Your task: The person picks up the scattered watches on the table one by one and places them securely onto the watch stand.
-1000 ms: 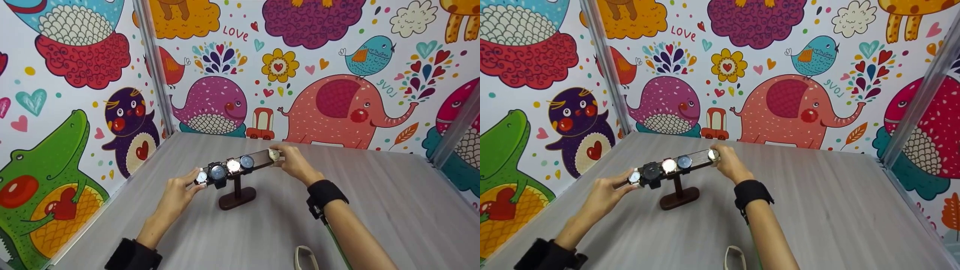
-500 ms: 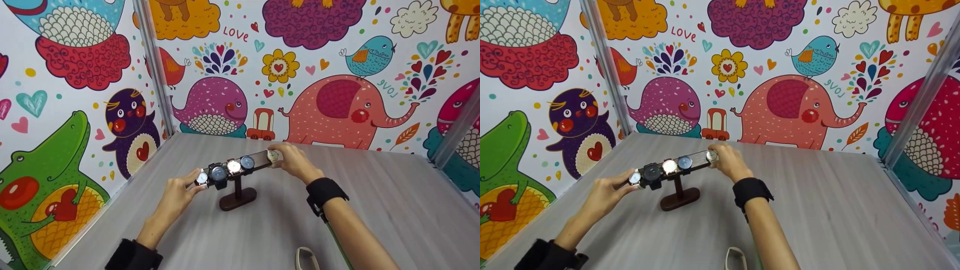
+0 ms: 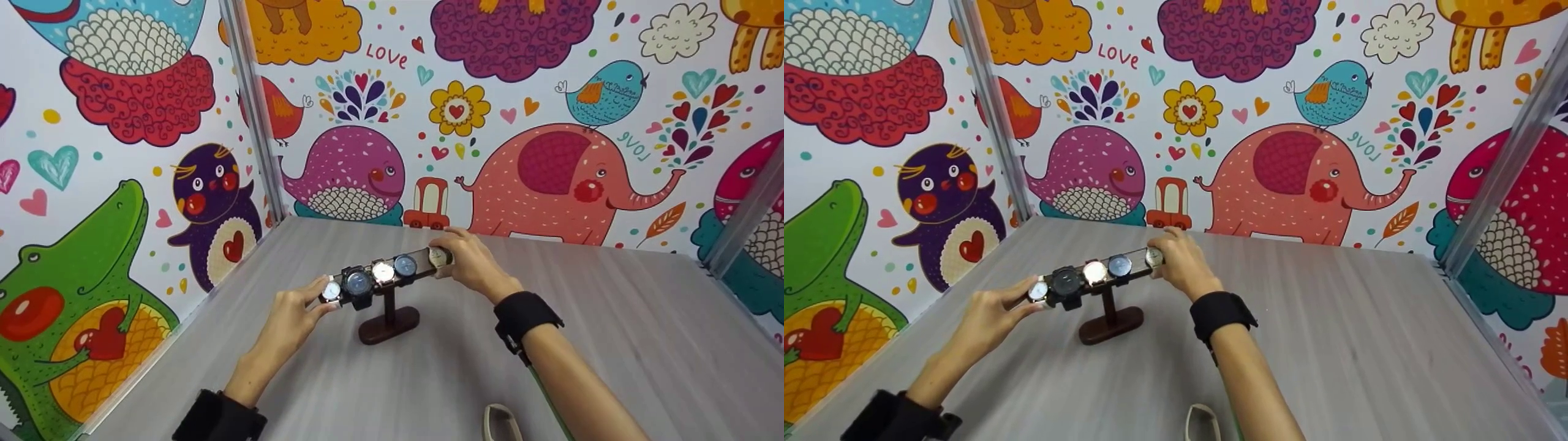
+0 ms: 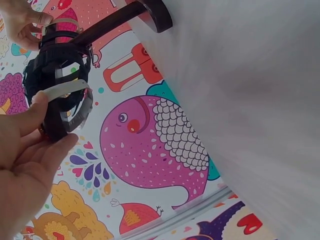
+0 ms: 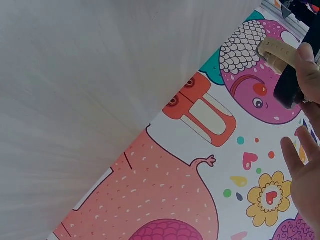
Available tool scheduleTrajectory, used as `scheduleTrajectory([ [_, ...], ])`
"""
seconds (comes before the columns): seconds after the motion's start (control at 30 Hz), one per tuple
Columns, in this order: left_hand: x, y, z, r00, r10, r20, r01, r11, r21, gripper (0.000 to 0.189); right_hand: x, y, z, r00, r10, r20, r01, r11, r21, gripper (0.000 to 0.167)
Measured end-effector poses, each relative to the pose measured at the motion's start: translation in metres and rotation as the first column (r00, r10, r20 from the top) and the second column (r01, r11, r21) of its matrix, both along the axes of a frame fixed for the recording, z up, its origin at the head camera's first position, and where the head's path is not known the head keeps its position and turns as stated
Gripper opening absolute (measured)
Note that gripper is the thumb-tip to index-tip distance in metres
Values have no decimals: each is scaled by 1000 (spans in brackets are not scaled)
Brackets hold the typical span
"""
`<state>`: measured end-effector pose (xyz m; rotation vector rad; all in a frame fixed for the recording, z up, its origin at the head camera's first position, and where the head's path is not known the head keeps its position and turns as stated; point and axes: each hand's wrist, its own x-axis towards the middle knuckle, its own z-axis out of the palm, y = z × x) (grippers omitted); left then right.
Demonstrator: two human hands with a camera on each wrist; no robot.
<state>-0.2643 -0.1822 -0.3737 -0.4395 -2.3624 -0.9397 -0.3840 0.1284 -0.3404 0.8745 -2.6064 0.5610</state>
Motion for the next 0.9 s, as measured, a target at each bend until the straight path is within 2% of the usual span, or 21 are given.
scheduleTrajectory([
  [0.2,-2,1,-1,1000,9,17,-8,1000,-5,47,1,-3,0,1000,15,-6,-15,1000,21,53],
  [0.53,-3,1,-1,1000,5,-1,-5,1000,0,47,3,-11,3,999,40,0,-40,999,28,53],
  [0.67,-2,0,-1,1000,5,5,-5,1000,1,47,5,-15,4,998,49,27,-50,998,24,53],
  [0.9,-3,-2,-4,999,-5,-41,5,1000,-8,46,5,-19,1,997,74,23,-74,997,3,53],
])
